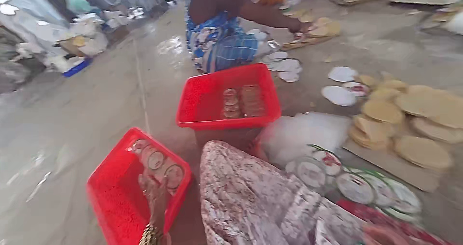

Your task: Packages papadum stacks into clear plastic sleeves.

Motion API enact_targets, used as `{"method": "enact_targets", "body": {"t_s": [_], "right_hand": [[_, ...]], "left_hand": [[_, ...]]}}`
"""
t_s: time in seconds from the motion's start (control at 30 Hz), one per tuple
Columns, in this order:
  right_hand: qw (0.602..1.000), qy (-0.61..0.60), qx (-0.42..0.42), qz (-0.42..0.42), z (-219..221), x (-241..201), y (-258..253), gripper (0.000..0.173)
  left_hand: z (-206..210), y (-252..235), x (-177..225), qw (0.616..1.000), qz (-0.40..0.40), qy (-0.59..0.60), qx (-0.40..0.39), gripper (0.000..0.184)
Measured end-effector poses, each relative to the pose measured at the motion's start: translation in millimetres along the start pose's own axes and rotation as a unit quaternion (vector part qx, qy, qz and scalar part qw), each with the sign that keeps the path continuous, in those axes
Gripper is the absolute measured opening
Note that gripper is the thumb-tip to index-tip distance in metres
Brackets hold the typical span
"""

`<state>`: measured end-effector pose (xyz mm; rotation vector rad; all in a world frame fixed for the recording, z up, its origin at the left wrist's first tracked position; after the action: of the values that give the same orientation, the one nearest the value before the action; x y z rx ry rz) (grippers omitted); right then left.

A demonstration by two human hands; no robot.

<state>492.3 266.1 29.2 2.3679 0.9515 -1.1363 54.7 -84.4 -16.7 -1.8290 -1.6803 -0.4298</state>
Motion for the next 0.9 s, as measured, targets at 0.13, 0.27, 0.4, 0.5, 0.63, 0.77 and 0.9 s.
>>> {"method": "enact_targets", "body": {"t_s": [0.13,0.27,0.4,0.5,0.63,0.77,0.9], "right_hand": [[0.993,0.114,0.002,0.025,16.3,-7.6,6.3,0.026],[0.988,0.143,0.040,0.037,29.8,0.9,15.0,0.028],[0.986,0.132,0.090,0.048,28.5,4.4,28.3,0.028],[0.986,0.118,0.115,0.038,26.1,0.2,39.3,0.029],[0.986,0.042,0.161,0.030,22.2,-5.1,46.6,0.024],[0.982,-0.008,0.189,0.002,26.9,-20.1,30.6,0.024],[0.983,0.031,0.171,-0.052,43.3,-36.7,3.2,0.029]], "left_hand": [[18.8,26.1,76.7,0.980,0.160,0.110,0.029,0.075],[77.9,87.9,154.4,0.908,0.348,0.178,-0.154,0.049],[146.4,138.1,214.5,0.792,0.465,0.084,-0.386,0.052],[158.1,151.8,239.9,0.693,0.460,-0.047,-0.553,0.046],[115.3,155.2,256.6,0.765,0.375,-0.003,-0.524,0.031],[121.1,143.1,207.9,0.830,0.396,0.177,-0.351,0.022],[113.7,141.0,204.1,0.800,0.394,0.007,-0.453,0.027]]}}
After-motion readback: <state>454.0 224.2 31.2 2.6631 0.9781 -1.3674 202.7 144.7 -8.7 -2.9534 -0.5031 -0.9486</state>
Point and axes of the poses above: each hand's wrist, its own y-axis away from the middle knuckle, its own z-axis out of the palm, x = y × z, the point moved 2 cm from there along -y, towards the middle knuckle, and after that the axes turned 7 degrees about x, right-handed, at the moved point
